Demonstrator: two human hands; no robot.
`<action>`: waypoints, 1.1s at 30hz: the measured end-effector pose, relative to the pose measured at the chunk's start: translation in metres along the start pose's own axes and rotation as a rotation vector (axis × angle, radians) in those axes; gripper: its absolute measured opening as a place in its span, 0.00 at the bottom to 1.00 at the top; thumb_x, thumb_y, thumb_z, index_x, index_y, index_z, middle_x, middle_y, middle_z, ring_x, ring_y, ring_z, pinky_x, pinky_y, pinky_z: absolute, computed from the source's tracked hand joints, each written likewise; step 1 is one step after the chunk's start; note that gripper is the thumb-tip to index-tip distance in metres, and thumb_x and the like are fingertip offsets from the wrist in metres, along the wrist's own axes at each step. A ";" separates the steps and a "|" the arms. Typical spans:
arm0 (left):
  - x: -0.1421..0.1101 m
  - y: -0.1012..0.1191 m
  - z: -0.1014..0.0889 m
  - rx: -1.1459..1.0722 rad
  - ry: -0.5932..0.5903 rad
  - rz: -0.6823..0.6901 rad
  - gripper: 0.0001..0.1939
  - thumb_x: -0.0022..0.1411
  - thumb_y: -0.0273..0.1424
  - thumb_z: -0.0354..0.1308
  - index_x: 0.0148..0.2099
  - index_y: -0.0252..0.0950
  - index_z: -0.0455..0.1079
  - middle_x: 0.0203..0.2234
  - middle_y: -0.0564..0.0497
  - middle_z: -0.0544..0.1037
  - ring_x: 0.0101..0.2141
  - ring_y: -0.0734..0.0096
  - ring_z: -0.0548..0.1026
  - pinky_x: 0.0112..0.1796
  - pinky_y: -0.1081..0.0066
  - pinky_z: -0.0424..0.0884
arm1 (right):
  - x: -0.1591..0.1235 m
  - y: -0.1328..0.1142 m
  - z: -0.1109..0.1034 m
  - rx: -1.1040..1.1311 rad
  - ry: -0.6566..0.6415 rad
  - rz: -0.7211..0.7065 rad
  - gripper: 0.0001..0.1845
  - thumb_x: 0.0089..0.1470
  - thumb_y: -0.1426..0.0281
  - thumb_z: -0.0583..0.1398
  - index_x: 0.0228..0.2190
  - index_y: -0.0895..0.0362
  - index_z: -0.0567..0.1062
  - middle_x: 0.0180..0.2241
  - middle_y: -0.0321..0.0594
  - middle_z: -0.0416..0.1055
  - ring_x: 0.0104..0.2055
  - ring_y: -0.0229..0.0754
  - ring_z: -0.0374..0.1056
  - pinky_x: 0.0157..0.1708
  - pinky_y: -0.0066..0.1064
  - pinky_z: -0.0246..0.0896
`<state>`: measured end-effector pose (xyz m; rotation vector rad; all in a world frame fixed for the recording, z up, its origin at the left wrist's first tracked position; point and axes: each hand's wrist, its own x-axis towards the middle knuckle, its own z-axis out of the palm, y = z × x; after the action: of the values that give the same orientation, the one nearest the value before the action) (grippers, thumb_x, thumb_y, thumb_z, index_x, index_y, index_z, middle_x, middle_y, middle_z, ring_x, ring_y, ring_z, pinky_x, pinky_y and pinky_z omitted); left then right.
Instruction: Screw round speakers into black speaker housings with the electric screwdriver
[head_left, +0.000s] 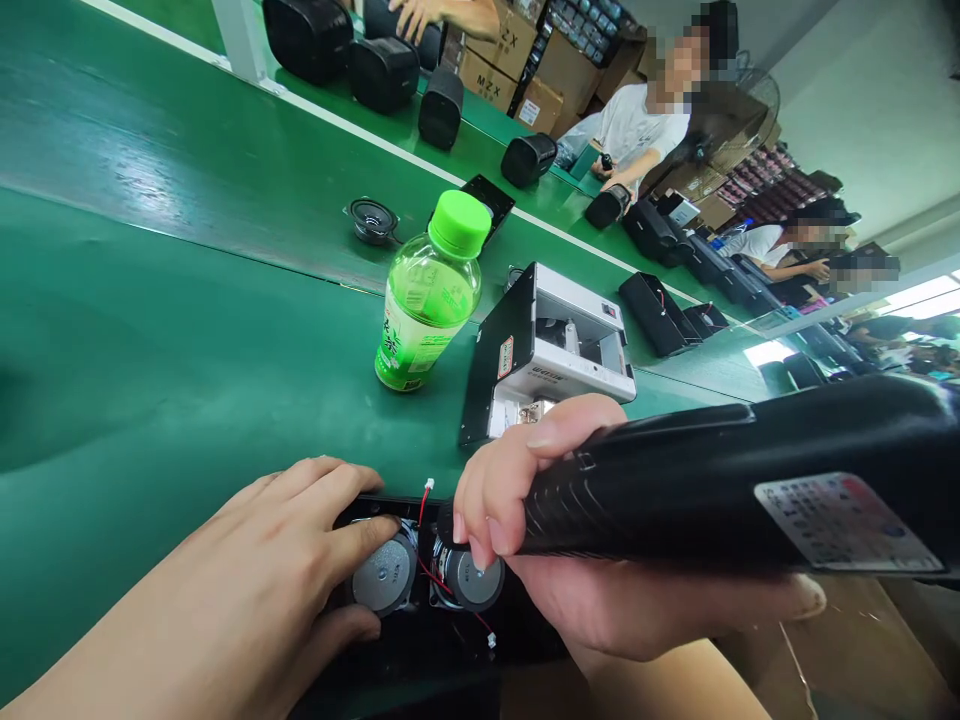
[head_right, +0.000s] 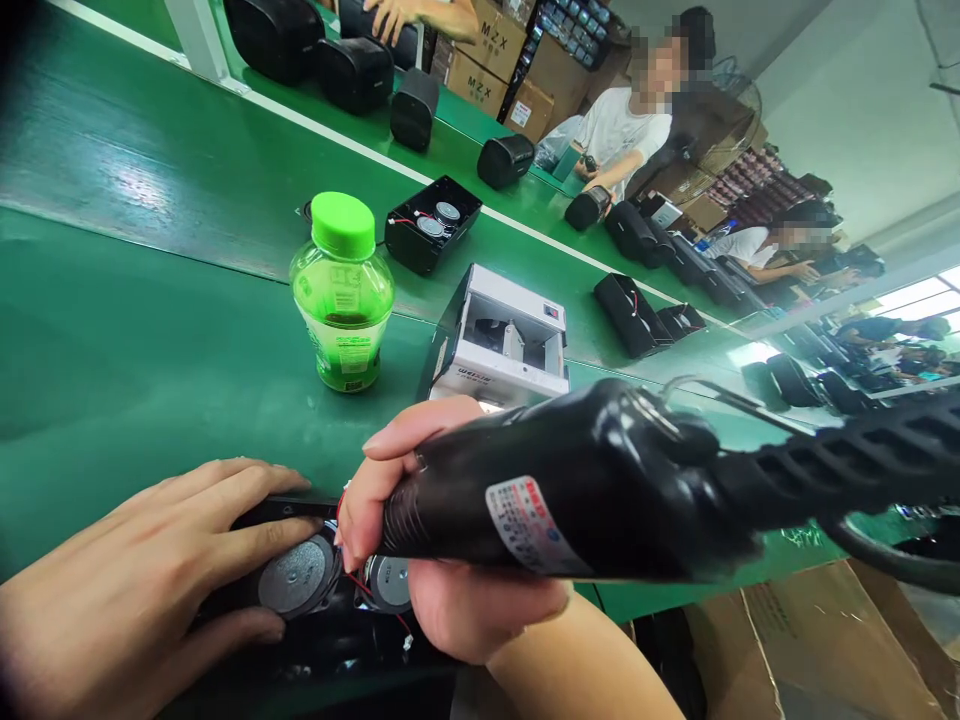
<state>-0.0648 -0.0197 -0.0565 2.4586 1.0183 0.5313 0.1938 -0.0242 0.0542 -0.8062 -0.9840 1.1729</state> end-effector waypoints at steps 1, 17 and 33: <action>0.000 0.000 0.001 0.003 0.008 0.006 0.32 0.61 0.30 0.82 0.64 0.64 0.89 0.68 0.53 0.90 0.63 0.40 0.87 0.62 0.41 0.83 | 0.000 0.000 0.000 -0.008 -0.002 0.001 0.39 0.61 0.26 0.79 0.46 0.46 0.87 0.24 0.31 0.83 0.21 0.45 0.78 0.25 0.37 0.79; 0.009 0.003 -0.004 -0.002 0.044 0.025 0.32 0.53 0.29 0.86 0.59 0.60 0.90 0.62 0.52 0.91 0.56 0.42 0.89 0.54 0.42 0.84 | -0.004 0.012 0.001 -0.033 -0.045 -0.082 0.40 0.64 0.23 0.75 0.47 0.46 0.90 0.24 0.32 0.82 0.21 0.45 0.77 0.25 0.36 0.75; 0.038 0.012 -0.033 -0.024 -0.234 -0.053 0.19 0.61 0.34 0.89 0.53 0.56 0.94 0.53 0.49 0.92 0.51 0.44 0.90 0.49 0.45 0.87 | -0.007 0.036 -0.010 -0.107 -0.170 -0.070 0.45 0.60 0.20 0.74 0.50 0.46 0.85 0.29 0.33 0.82 0.27 0.47 0.79 0.34 0.43 0.85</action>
<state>-0.0493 0.0078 -0.0153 2.3966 0.9709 0.2307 0.1900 -0.0231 0.0167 -0.7595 -1.2146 1.1499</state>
